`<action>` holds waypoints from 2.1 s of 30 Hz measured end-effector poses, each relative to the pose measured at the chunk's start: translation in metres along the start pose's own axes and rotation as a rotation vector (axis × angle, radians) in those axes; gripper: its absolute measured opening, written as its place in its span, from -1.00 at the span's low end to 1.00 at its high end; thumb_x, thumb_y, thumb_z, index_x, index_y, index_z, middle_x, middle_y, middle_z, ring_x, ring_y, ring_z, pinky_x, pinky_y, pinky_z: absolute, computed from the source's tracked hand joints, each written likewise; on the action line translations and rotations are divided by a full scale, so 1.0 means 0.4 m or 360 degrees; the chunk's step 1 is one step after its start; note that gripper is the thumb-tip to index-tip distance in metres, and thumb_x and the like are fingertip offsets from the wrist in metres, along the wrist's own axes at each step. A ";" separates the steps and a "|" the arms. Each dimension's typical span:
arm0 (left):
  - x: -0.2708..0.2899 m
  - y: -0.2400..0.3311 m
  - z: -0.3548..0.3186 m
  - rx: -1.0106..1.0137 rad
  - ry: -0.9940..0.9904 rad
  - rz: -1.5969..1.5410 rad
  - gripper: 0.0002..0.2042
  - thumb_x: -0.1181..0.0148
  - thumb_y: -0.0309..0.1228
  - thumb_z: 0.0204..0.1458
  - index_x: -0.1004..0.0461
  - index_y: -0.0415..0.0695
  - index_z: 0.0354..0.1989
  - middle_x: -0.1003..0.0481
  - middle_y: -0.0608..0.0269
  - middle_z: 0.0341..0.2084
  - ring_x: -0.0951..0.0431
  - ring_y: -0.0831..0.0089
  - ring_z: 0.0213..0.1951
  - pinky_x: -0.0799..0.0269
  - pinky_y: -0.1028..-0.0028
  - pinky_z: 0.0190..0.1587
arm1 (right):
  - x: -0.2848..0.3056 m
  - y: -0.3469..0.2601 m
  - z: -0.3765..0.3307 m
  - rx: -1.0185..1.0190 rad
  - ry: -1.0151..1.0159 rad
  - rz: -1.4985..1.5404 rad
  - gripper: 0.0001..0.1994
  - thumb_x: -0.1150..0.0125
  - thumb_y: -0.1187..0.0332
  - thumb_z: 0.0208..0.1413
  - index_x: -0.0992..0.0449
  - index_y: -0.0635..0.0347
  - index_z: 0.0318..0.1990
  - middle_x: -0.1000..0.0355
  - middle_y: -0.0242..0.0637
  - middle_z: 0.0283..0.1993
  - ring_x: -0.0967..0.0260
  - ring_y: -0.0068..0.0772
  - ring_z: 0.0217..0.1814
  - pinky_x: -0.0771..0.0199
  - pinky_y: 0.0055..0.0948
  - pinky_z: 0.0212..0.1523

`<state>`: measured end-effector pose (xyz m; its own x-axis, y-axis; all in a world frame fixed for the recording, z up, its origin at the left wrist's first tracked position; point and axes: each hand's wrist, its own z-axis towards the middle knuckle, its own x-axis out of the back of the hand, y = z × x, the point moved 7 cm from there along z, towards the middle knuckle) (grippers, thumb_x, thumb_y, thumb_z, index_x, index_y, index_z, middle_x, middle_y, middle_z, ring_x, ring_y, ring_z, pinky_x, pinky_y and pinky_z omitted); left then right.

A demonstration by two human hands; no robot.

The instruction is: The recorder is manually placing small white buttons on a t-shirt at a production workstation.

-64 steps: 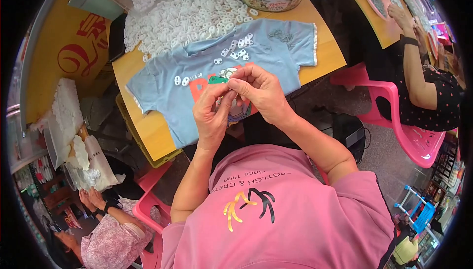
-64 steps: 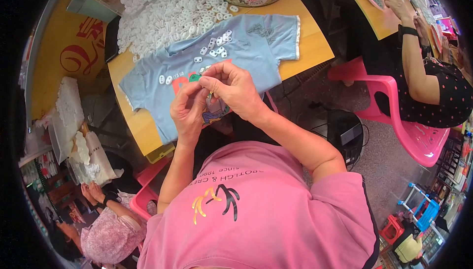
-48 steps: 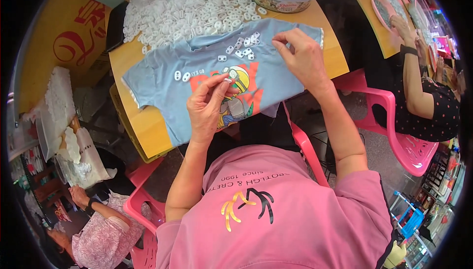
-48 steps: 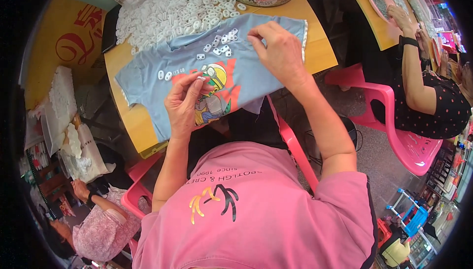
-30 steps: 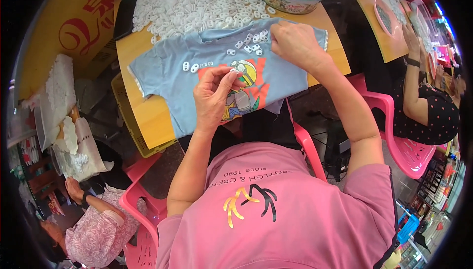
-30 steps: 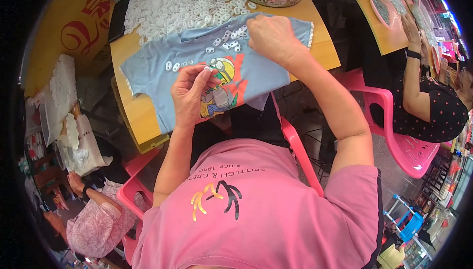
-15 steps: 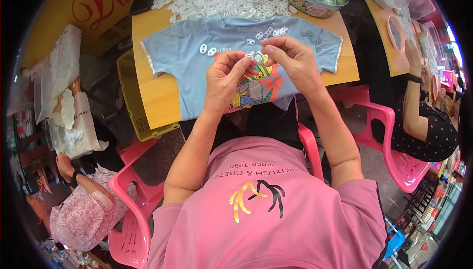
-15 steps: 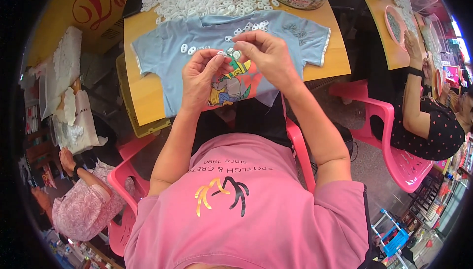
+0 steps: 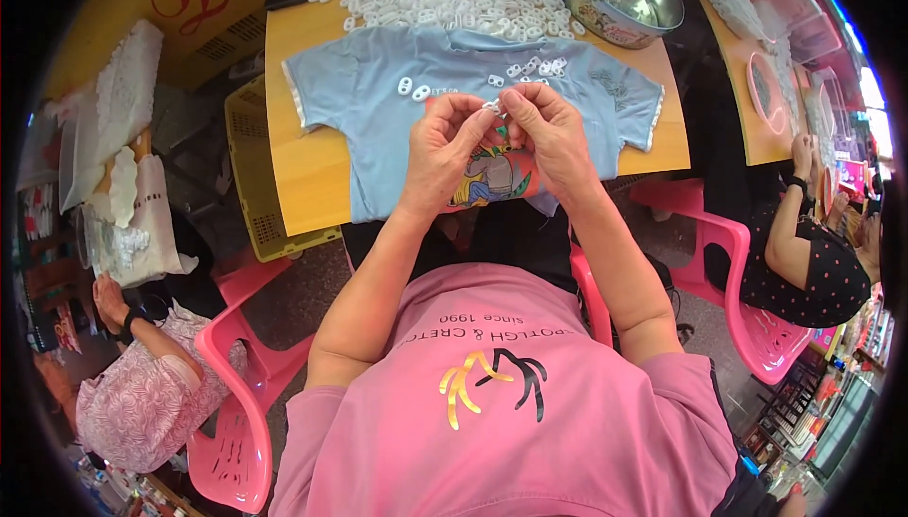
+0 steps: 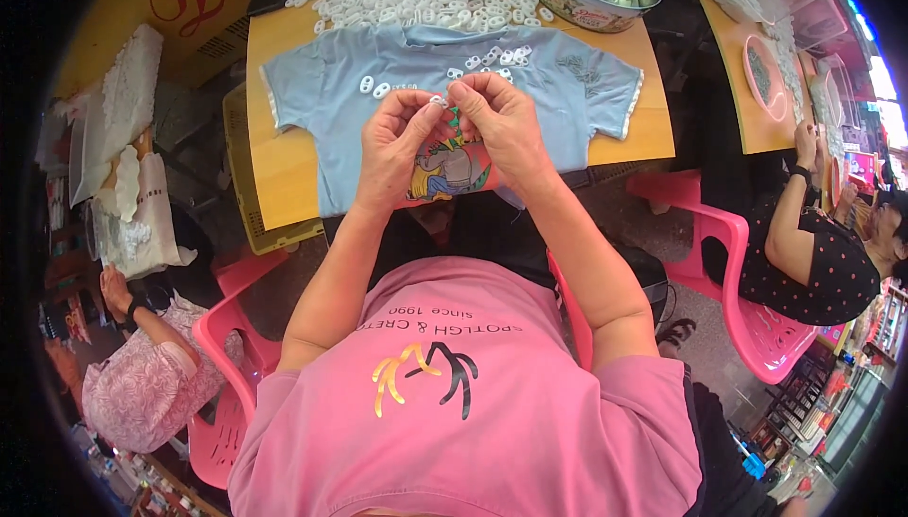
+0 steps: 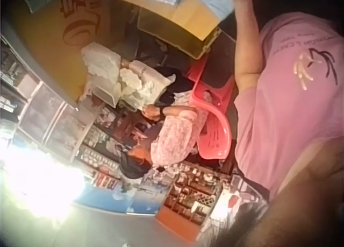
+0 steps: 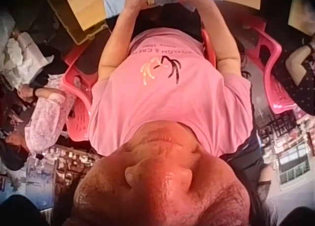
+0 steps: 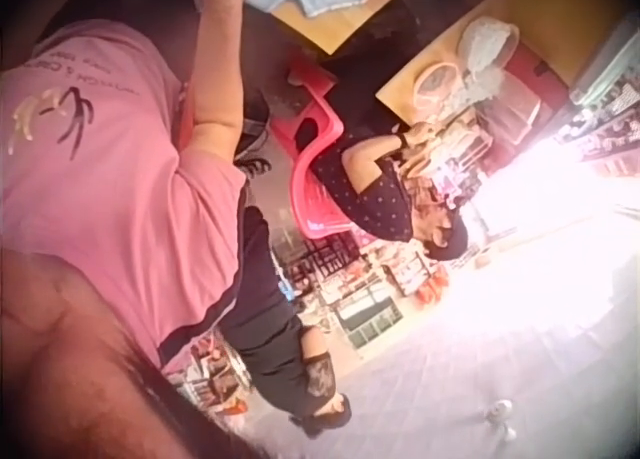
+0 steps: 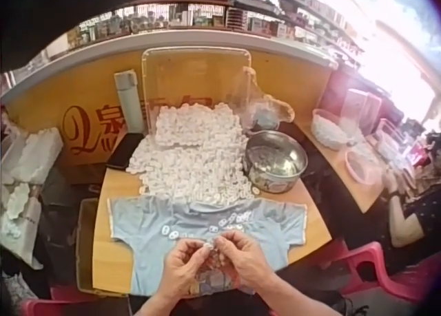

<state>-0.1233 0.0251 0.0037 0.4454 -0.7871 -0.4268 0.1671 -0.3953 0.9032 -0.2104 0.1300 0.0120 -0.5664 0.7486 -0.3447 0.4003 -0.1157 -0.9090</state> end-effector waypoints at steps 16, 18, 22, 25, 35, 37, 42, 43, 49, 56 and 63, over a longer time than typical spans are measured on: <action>-0.004 0.005 -0.005 0.0016 0.0022 0.0005 -0.86 -0.16 -0.44 0.19 -0.43 -0.25 -0.17 -0.55 0.27 -0.36 -0.54 0.62 -0.36 -0.48 0.62 -0.26 | -0.021 -0.030 -0.024 0.0434 0.0102 -0.0519 -0.83 -0.21 0.35 0.22 -0.47 0.29 -0.18 -0.43 -0.46 -0.36 -0.30 -0.75 -0.43 -0.37 -0.67 -0.42; -0.004 0.007 -0.004 0.0010 0.0020 0.0024 -0.86 -0.15 -0.43 0.19 -0.43 -0.24 -0.17 -0.55 0.27 -0.36 -0.55 0.61 -0.35 -0.47 0.62 -0.24 | -0.014 -0.028 -0.028 0.0452 0.0077 -0.0485 -0.83 -0.20 0.37 0.22 -0.46 0.30 -0.18 -0.43 -0.44 -0.36 -0.31 -0.73 -0.43 -0.39 -0.66 -0.42; -0.002 0.007 -0.005 0.0014 0.0023 -0.0026 -0.85 -0.15 -0.43 0.19 -0.43 -0.24 -0.16 -0.55 0.26 -0.34 -0.54 0.61 -0.34 -0.47 0.61 -0.24 | -0.009 -0.025 -0.026 0.0432 0.0070 -0.0548 -0.84 -0.18 0.38 0.23 -0.45 0.31 -0.18 -0.44 -0.42 -0.36 -0.31 -0.71 -0.43 -0.41 -0.64 -0.42; -0.001 0.009 -0.007 0.0031 0.0027 -0.0015 -0.85 -0.15 -0.43 0.19 -0.43 -0.24 -0.16 -0.55 0.26 -0.33 -0.54 0.61 -0.35 -0.47 0.61 -0.24 | -0.010 -0.026 -0.024 0.0419 0.0051 -0.0597 -0.84 -0.17 0.37 0.24 -0.45 0.32 -0.18 -0.43 -0.41 -0.37 -0.32 -0.70 -0.44 -0.42 -0.63 -0.43; -0.005 0.008 -0.006 0.0020 -0.0020 0.0054 -0.85 -0.14 -0.44 0.20 -0.42 -0.24 -0.14 -0.55 0.24 -0.33 -0.56 0.58 -0.34 -0.48 0.59 -0.23 | -0.009 -0.031 -0.010 0.0363 -0.0069 -0.0672 -0.82 -0.11 0.35 0.28 -0.43 0.32 -0.21 -0.41 -0.41 -0.39 -0.32 -0.69 -0.43 -0.42 -0.62 -0.41; -0.006 0.009 -0.006 0.0026 -0.0017 0.0043 -0.85 -0.14 -0.44 0.20 -0.42 -0.25 -0.14 -0.55 0.24 -0.33 -0.56 0.57 -0.33 -0.48 0.59 -0.23 | -0.006 -0.037 -0.006 0.0362 -0.0094 -0.0710 -0.83 -0.10 0.35 0.28 -0.43 0.32 -0.21 -0.41 -0.41 -0.39 -0.32 -0.69 -0.42 -0.42 -0.63 -0.41; -0.008 0.008 -0.007 0.0016 -0.0017 0.0050 -0.84 -0.14 -0.44 0.20 -0.42 -0.25 -0.14 -0.55 0.23 -0.33 -0.57 0.57 -0.34 -0.48 0.59 -0.24 | -0.007 -0.037 -0.006 0.0318 -0.0161 -0.0703 -0.84 -0.08 0.35 0.29 -0.42 0.30 -0.22 -0.40 -0.43 -0.39 -0.32 -0.69 -0.41 -0.40 -0.64 -0.39; -0.008 0.009 -0.007 0.0010 -0.0010 0.0071 -0.84 -0.14 -0.44 0.20 -0.42 -0.25 -0.15 -0.55 0.24 -0.33 -0.56 0.57 -0.34 -0.48 0.59 -0.24 | -0.008 -0.039 -0.007 0.0318 -0.0161 -0.0701 -0.84 -0.08 0.35 0.29 -0.42 0.30 -0.22 -0.40 -0.43 -0.39 -0.32 -0.69 -0.41 -0.40 -0.64 -0.39; -0.008 0.010 -0.007 0.0004 -0.0001 0.0078 -0.85 -0.14 -0.44 0.20 -0.42 -0.25 -0.15 -0.55 0.25 -0.33 -0.56 0.59 -0.34 -0.48 0.59 -0.24 | -0.013 -0.048 -0.008 0.0323 -0.0147 -0.0824 -0.85 -0.10 0.38 0.28 -0.42 0.31 -0.23 -0.40 -0.43 -0.41 -0.32 -0.69 -0.42 -0.38 -0.64 -0.40; -0.007 0.010 -0.006 0.0006 0.0016 0.0056 -0.87 -0.16 -0.49 0.18 -0.42 -0.27 -0.17 -0.55 0.25 -0.33 -0.55 0.61 -0.33 -0.48 0.62 -0.27 | -0.022 -0.069 -0.004 0.0406 -0.0182 -0.1013 -0.85 -0.14 0.39 0.25 -0.43 0.32 -0.25 -0.42 -0.41 -0.43 -0.33 -0.69 -0.45 -0.37 -0.63 -0.44; -0.001 0.002 -0.004 0.0007 0.0008 0.0042 -0.86 -0.16 -0.49 0.17 -0.42 -0.27 -0.17 -0.55 0.24 -0.34 -0.55 0.60 -0.35 -0.48 0.61 -0.28 | -0.027 -0.074 0.000 0.0449 -0.0190 -0.1097 -0.84 -0.15 0.36 0.24 -0.43 0.31 -0.25 -0.41 -0.42 -0.44 -0.32 -0.69 -0.48 -0.35 -0.63 -0.48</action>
<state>-0.1221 0.0260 0.0045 0.4540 -0.7948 -0.4027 0.1516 -0.3764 0.9140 -0.2161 0.1254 0.0427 -0.7024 0.6380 0.3157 -0.2639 0.1785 -0.9479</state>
